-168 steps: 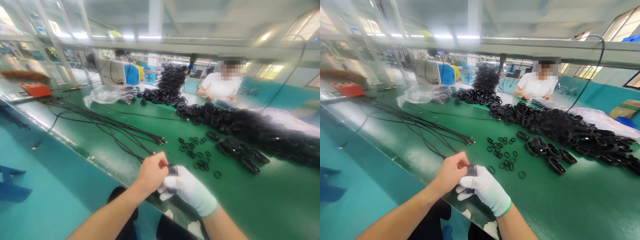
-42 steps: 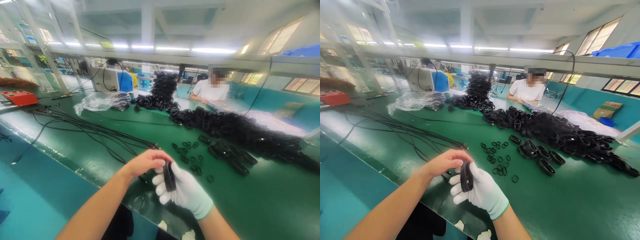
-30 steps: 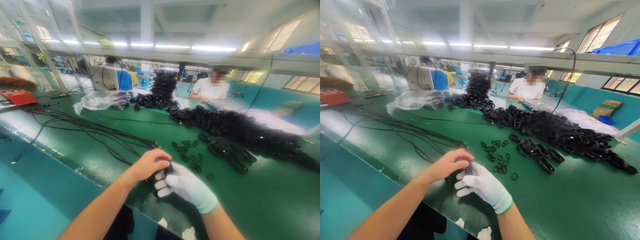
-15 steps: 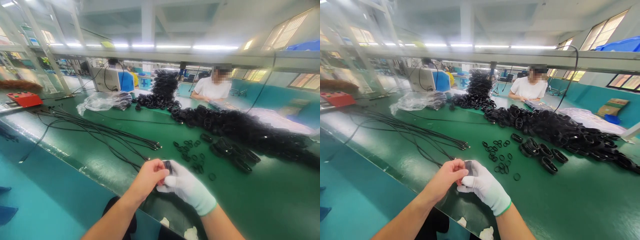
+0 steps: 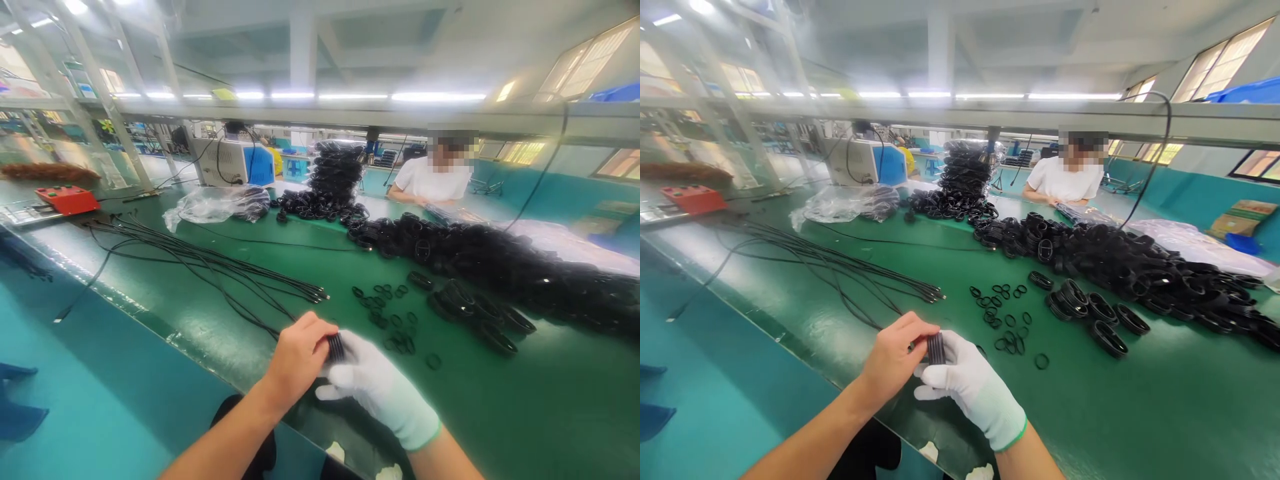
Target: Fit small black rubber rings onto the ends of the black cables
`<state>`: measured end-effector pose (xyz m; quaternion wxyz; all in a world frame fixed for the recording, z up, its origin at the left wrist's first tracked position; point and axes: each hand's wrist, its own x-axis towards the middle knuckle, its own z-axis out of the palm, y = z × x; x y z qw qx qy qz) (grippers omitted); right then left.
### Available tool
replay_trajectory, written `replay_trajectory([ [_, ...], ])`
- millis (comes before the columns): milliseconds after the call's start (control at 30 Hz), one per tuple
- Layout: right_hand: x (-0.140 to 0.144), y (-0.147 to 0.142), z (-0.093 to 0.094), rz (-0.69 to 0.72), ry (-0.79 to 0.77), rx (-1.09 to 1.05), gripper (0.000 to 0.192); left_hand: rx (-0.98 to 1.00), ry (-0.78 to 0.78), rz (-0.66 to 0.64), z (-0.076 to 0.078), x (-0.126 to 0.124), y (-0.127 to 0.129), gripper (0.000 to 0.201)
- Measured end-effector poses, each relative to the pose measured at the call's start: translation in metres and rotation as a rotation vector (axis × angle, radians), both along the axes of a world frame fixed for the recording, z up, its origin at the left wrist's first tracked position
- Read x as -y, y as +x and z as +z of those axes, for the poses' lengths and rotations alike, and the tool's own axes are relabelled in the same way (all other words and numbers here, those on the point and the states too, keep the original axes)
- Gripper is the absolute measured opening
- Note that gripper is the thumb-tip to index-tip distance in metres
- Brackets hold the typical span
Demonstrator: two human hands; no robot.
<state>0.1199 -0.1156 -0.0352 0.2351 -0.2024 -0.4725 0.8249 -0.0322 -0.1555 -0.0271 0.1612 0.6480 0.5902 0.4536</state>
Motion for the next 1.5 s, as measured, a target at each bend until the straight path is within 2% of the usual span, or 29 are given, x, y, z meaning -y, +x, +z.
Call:
replay_trajectory([
  [133,0.0,0.0,-0.003,-0.005,-0.024,-0.044,0.051,0.048,0.035,0.078,-0.01,-0.006,0.005,0.031],
  [233,-0.003,0.001,-0.005,0.003,-0.081,-0.08,0.044,0.016,-0.038,0.039,0.002,-0.013,0.001,0.031],
  [300,-0.006,0.004,-0.004,0.047,-0.177,-0.147,0.037,0.065,-0.154,-0.071,0.016,-0.017,-0.008,0.029],
  [400,-0.008,0.007,-0.001,0.149,-0.34,-0.241,0.041,0.283,-0.297,-0.316,0.03,-0.022,-0.027,0.034],
  [500,-0.006,0.006,0.003,0.289,-0.389,-0.247,0.052,0.476,-0.388,-0.601,0.028,-0.027,-0.038,0.039],
  [567,-0.006,0.004,0.004,0.327,-0.382,-0.207,0.058,0.538,-0.432,-0.686,0.023,-0.029,-0.04,0.04],
  [633,-0.006,0.002,0.002,0.232,-0.339,-0.147,0.056,0.499,-0.453,-0.637,0.021,-0.032,-0.039,0.036],
  [700,-0.007,0.001,-0.001,0.069,-0.218,-0.09,0.044,0.366,-0.459,-0.519,0.022,-0.033,-0.037,0.034],
  [767,-0.008,0.001,-0.004,-0.034,-0.085,-0.05,0.036,0.249,-0.436,-0.406,0.026,-0.033,-0.034,0.031],
  [867,-0.009,0.002,-0.004,-0.032,-0.047,-0.058,0.042,0.217,-0.315,-0.269,0.03,-0.027,-0.03,0.026],
  [967,-0.008,0.002,-0.002,0.014,-0.087,-0.114,0.038,0.21,-0.197,-0.173,0.023,-0.019,-0.024,0.03],
  [1067,-0.005,0.001,0.002,0.043,-0.085,-0.125,0.038,0.174,-0.111,-0.151,0.011,-0.015,-0.018,0.04],
  [1200,-0.004,0.0,0.003,0.041,-0.069,-0.117,0.039,0.13,-0.034,-0.137,0.004,-0.014,-0.01,0.038],
  [1367,-0.005,-0.001,-0.001,0.017,-0.058,-0.085,0.039,0.109,0.014,-0.092,0.004,-0.017,-0.002,0.037],
  [1500,-0.003,0.001,0.007,-0.018,-0.081,-0.125,0.036,0.079,-0.029,-0.112,0.012,-0.02,-0.002,0.036],
])
